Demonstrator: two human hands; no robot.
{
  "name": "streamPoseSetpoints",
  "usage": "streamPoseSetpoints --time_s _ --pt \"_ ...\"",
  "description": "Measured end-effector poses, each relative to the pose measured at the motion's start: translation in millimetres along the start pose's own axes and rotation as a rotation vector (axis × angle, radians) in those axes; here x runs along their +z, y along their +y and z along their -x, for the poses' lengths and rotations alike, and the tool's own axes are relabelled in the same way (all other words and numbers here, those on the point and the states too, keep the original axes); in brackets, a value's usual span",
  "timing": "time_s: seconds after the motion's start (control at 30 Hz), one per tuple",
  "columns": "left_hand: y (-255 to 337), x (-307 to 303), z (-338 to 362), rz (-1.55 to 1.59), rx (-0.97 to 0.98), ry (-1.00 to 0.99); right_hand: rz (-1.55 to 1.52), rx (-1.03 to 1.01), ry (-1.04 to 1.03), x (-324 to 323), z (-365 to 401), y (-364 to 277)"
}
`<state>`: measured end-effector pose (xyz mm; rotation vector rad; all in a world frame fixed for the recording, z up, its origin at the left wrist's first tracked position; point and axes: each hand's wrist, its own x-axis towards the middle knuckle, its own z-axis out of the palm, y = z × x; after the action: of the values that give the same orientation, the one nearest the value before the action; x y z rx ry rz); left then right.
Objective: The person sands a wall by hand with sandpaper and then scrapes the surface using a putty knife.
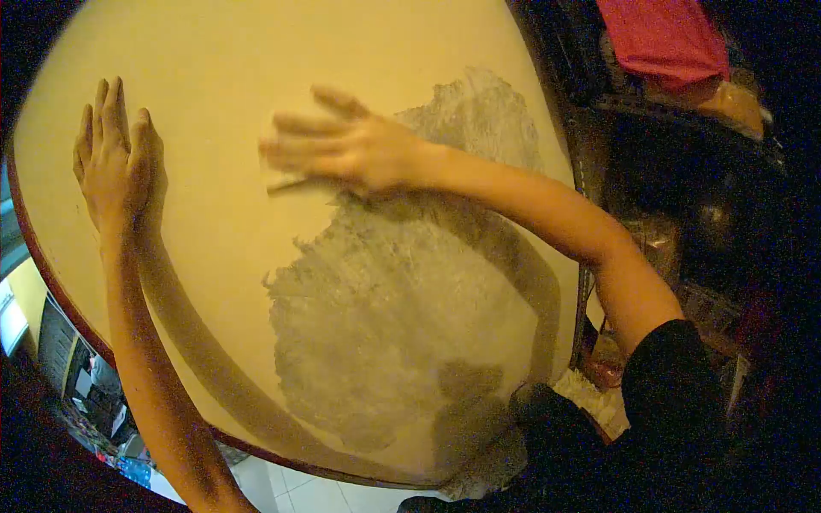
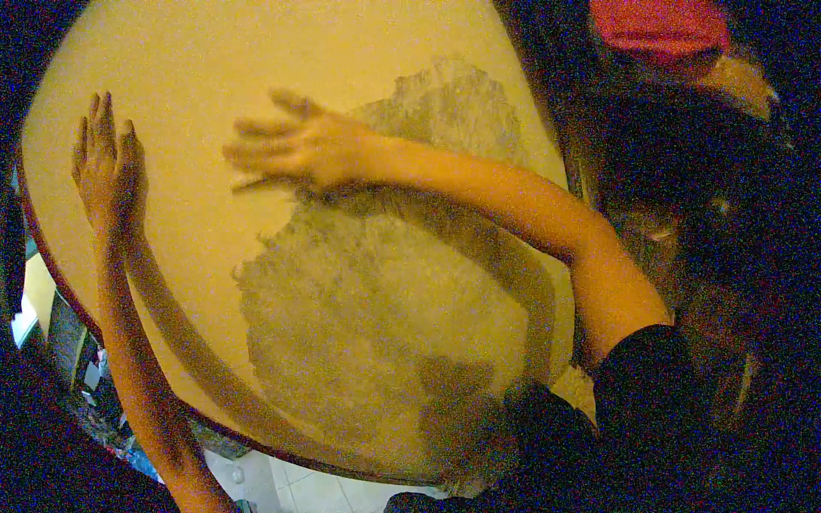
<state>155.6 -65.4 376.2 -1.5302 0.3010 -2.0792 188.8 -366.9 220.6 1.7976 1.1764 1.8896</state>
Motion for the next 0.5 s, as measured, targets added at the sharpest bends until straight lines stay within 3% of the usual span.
streamPoseSetpoints --time_s 0.07,0.13,0.2,0.23,0.3,0.37,0.4,0.47,0.5 --pt "0 -4 1 0.000 -0.007 0.015 0.131 -0.056 -0.024 -14 -1 19" --pt "0 -8 5 -0.005 -0.017 0.015 0.324 0.324 0.089 -12 1 62" --pt "2 -13 1 0.118 -0.055 0.070 0.153 0.609 0.341 -29 8 85" --pt "5 -17 2 0.113 -0.054 0.068 0.149 0.608 0.343 -24 6 84" --pt "12 -25 0 0.130 -0.026 0.116 0.323 0.625 0.152 -13 1 81" --pt "6 -18 3 0.113 0.000 0.106 0.230 0.285 0.061 -13 -5 12" --pt "6 -17 3 0.099 0.030 0.096 0.237 0.286 0.065 -11 -2 6" --pt "7 -17 3 0.082 0.028 0.108 -0.022 -0.018 0.034 -7 7 0" --pt "8 -18 3 0.064 0.018 0.109 0.216 -0.004 0.027 -14 4 19"
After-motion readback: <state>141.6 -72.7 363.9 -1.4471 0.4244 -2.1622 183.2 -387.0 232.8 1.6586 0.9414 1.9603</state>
